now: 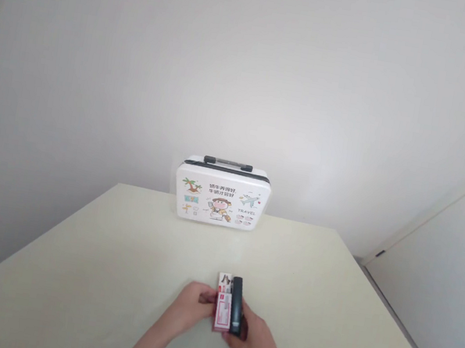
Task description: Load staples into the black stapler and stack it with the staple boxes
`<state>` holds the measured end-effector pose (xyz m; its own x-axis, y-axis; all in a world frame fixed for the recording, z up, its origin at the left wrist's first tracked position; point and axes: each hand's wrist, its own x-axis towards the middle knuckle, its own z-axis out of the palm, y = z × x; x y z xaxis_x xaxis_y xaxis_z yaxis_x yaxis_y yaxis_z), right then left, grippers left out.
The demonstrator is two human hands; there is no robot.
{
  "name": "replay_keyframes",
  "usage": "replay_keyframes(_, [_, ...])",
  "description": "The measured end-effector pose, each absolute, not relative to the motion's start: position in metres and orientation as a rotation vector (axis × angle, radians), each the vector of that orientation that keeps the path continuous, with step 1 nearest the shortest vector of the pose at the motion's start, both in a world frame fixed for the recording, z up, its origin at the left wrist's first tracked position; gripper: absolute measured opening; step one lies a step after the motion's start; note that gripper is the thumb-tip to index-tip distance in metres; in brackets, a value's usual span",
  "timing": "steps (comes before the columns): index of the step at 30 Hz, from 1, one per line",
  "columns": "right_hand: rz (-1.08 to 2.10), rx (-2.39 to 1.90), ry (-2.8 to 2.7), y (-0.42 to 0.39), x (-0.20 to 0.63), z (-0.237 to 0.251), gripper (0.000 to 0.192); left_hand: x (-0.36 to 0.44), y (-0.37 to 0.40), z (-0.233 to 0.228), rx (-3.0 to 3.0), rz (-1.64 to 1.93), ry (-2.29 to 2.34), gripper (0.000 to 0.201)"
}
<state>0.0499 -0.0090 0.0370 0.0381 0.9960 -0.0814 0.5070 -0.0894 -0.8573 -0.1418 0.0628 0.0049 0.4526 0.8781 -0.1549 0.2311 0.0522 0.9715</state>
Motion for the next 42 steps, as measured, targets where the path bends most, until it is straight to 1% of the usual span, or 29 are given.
replay_keyframes(4, [0.995,-1.637,-1.488,-0.004,0.111,0.051,0.046,-0.073,0.078,0.002,1.524,0.588,0.915,0.020])
replay_keyframes(7, [0.956,-1.602,-1.457,-0.002,0.136,0.050,0.044,-0.045,0.083,-0.002,1.552,0.558,0.886,0.025])
replay_keyframes(8, [0.959,-1.610,-1.472,-0.002,0.141,0.048,0.046,-0.041,0.084,-0.004,1.557,0.555,0.888,0.026])
replay_keyframes(9, [0.966,-1.634,-1.496,-0.003,0.147,0.044,0.051,-0.041,0.084,-0.006,1.561,0.556,0.898,0.027])
replay_keyframes(11, [0.954,-1.715,-1.541,-0.007,0.158,0.037,0.069,-0.049,0.081,-0.009,1.572,0.586,0.946,0.026])
replay_keyframes(13, [0.866,-1.800,-1.549,-0.014,0.167,0.035,0.085,-0.070,0.073,-0.009,1.597,0.662,1.028,0.025])
replay_keyframes(14, [0.808,-1.824,-1.534,-0.019,0.169,0.035,0.089,-0.084,0.067,-0.007,1.617,0.713,1.076,0.026])
replay_keyframes(15, [0.756,-1.829,-1.508,-0.023,0.168,0.037,0.088,-0.100,0.060,-0.005,1.642,0.768,1.125,0.027])
replay_keyframes(16, [0.725,-1.813,-1.478,-0.028,0.163,0.040,0.083,-0.117,0.052,-0.002,1.669,0.814,1.171,0.028])
replay_keyframes(18, [0.724,-1.733,-1.432,-0.036,0.138,0.045,0.066,-0.152,0.035,0.001,1.725,0.893,1.266,0.031])
replay_keyframes(20, [0.785,-1.635,-1.478,-0.041,0.099,0.044,0.051,-0.184,0.020,0.000,1.766,0.936,1.353,0.035])
replay_keyframes(22, [0.792,-1.557,-1.609,-0.043,0.054,0.034,0.042,-0.212,0.009,-0.009,1.866,0.927,1.443,0.041])
replay_keyframes(23, [0.756,-1.503,-1.722,-0.043,0.034,0.026,0.044,-0.224,0.005,-0.015,1.976,0.889,1.504,0.045])
replay_keyframes(24, [0.717,-1.488,-1.812,-0.043,0.016,0.017,0.050,-0.235,0.001,-0.022,2.102,0.830,1.562,0.048])
replay_keyframes(26, [0.659,-1.532,-1.995,-0.040,-0.010,0.000,0.065,-0.251,-0.003,-0.033,2.348,0.676,1.678,0.056])
replay_keyframes(28, [0.554,-1.626,-2.115,-0.039,-0.025,-0.013,0.071,-0.260,-0.007,-0.041,2.489,0.550,1.776,0.062])
replay_keyframes(33, [0.336,-1.729,-2.210,-0.039,-0.032,-0.018,0.067,-0.261,-0.011,-0.040,2.575,0.434,1.888,0.065])
replay_keyframes(42, [0.219,-1.736,-2.245,-0.039,-0.033,-0.019,0.067,-0.261,-0.009,-0.039,2.560,0.414,1.873,0.065])
